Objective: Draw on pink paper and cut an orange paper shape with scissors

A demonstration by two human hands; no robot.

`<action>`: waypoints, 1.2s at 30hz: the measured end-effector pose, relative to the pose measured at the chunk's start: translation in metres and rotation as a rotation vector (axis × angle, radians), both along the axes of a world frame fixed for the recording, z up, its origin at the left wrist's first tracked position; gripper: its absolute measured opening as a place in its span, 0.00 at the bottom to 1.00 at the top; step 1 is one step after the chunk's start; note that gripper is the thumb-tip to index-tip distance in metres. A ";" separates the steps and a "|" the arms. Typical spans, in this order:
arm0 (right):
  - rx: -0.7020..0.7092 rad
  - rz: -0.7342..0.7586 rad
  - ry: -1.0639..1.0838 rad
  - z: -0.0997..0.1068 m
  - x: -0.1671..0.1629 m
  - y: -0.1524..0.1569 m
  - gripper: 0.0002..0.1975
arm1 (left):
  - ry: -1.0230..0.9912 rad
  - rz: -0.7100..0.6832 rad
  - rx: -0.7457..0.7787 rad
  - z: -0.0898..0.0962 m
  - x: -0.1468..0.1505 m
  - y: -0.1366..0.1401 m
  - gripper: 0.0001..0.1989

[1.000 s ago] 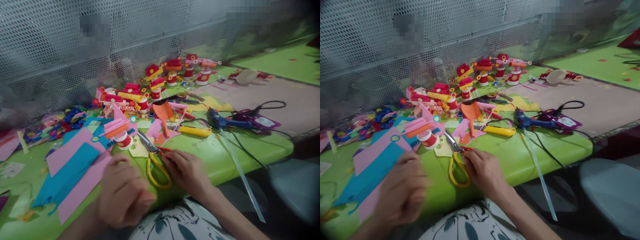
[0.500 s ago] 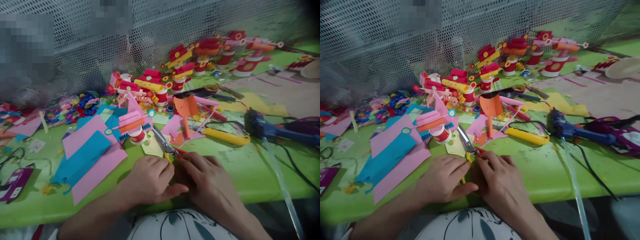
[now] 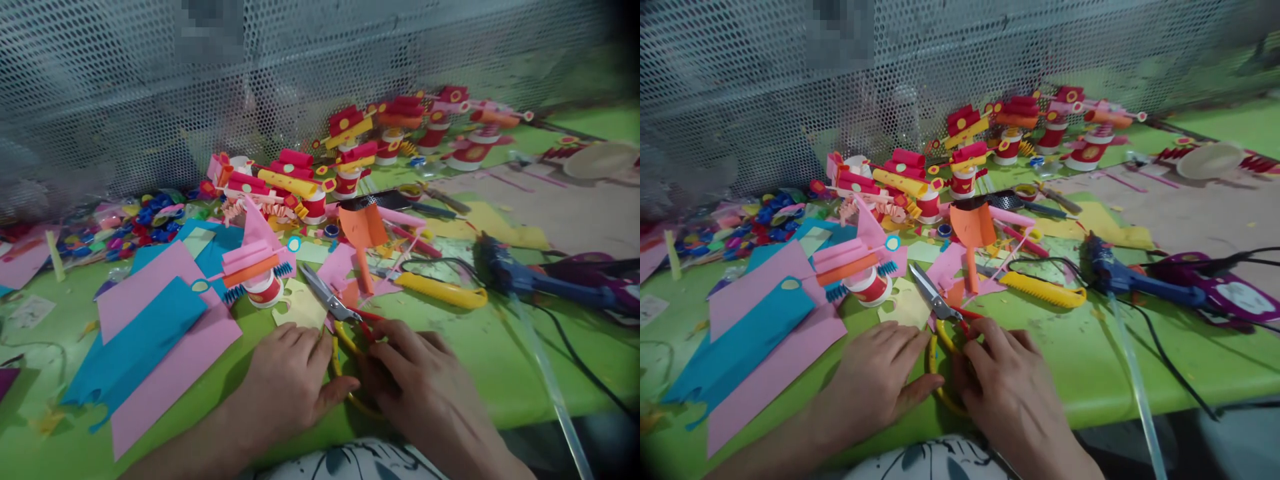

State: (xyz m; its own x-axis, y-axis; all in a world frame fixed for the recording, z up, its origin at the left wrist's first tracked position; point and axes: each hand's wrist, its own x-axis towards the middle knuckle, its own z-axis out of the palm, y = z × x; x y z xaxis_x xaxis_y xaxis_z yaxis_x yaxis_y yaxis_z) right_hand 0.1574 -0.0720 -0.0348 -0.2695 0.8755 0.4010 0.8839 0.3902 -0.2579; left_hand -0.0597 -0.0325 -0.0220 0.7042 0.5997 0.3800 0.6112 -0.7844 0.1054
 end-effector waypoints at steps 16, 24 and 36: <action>-0.073 0.028 0.050 0.011 0.013 -0.014 0.06 | -0.098 -0.154 0.141 0.000 -0.002 0.004 0.11; -0.070 0.099 0.065 0.025 0.031 -0.031 0.05 | -0.135 -0.217 0.140 0.006 -0.005 -0.003 0.06; -0.167 0.065 0.014 0.023 0.022 -0.029 0.06 | -0.135 -0.295 0.129 -0.002 -0.004 -0.003 0.11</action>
